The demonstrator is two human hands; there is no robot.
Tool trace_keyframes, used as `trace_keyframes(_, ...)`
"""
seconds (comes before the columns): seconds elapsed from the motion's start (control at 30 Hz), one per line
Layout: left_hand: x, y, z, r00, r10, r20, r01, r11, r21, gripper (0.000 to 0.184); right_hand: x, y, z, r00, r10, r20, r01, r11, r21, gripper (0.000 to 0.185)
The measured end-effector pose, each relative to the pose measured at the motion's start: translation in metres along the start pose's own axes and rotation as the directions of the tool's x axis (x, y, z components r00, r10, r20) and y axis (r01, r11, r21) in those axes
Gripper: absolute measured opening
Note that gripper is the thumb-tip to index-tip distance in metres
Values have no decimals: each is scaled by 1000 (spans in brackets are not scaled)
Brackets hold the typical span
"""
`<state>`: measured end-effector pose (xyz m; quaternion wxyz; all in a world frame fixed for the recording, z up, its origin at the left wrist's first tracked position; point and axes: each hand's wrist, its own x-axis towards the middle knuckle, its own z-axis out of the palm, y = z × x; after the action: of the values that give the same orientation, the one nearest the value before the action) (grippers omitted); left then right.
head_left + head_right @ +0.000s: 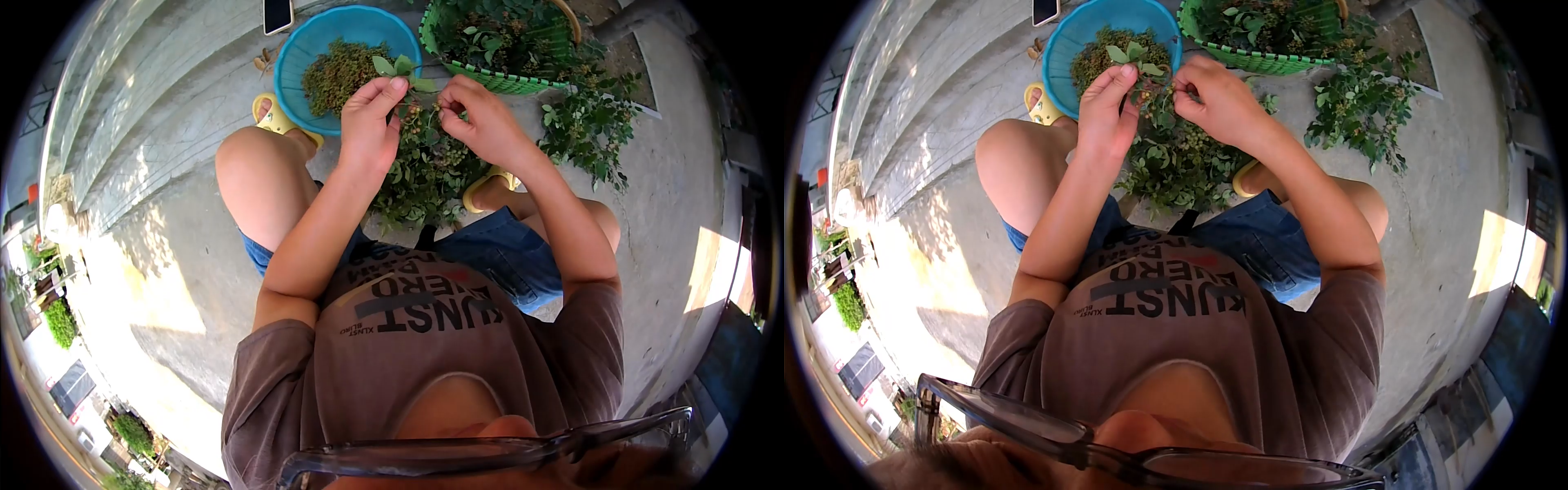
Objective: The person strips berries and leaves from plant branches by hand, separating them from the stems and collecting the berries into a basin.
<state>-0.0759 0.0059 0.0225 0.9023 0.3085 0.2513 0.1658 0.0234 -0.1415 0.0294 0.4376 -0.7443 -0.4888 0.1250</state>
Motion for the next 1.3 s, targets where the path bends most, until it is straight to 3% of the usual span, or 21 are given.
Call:
trace_keyframes(0.07,-4,-3,0,977,195,87,-201,977,67,3,0,9,2,997,75,18,-76,992,98,11)
trace_keyframes(0.1,-5,-2,3,977,194,90,-200,978,66,3,-1,12,2,988,154,9,-153,978,138,11)
trace_keyframes(0.17,-7,5,9,862,452,230,-492,855,162,2,-4,16,-1,972,235,2,-231,956,180,13)
trace_keyframes(0.2,-6,6,6,860,454,234,-494,855,159,2,-3,14,-5,946,319,53,-317,881,351,9)
trace_keyframes(0.23,-5,7,2,891,409,199,-444,877,184,2,-2,12,-9,914,387,120,-392,770,503,6)
trace_keyframes(0.33,2,8,-11,934,324,148,-346,926,153,5,-1,11,-21,921,363,142,-371,702,608,7)
trace_keyframes(0.4,7,11,-19,979,190,78,-200,966,162,5,-2,10,-23,921,371,121,-359,684,636,8)
trace_keyframes(0.53,0,18,-13,967,38,250,-90,976,199,4,-1,15,-27,932,339,126,-342,716,609,11)
trace_keyframes(0.67,-1,17,-13,862,13,507,-115,979,170,12,-1,13,-30,925,341,164,-368,704,608,11)
trace_keyframes(0.73,1,17,-13,838,7,545,-134,972,194,16,-1,17,-29,940,290,182,-341,746,572,9)
trace_keyframes(0.8,4,16,-12,761,58,646,-246,947,205,18,-2,20,-29,935,292,203,-355,746,563,9)
trace_keyframes(0.9,3,14,-6,708,51,705,-230,960,162,18,-3,19,-30,927,287,243,-375,746,550,9)
trace_keyframes(1.07,3,7,-10,761,-29,648,-129,972,195,17,-4,14,-32,904,278,324,-421,711,563,9)
trace_keyframes(1.13,3,4,-15,792,-43,608,-95,977,193,17,-4,4,-29,912,301,277,-408,613,677,7)
trace_keyframes(1.3,2,1,-16,824,-38,565,-17,996,91,14,-1,7,-28,896,308,322,-445,603,662,7)
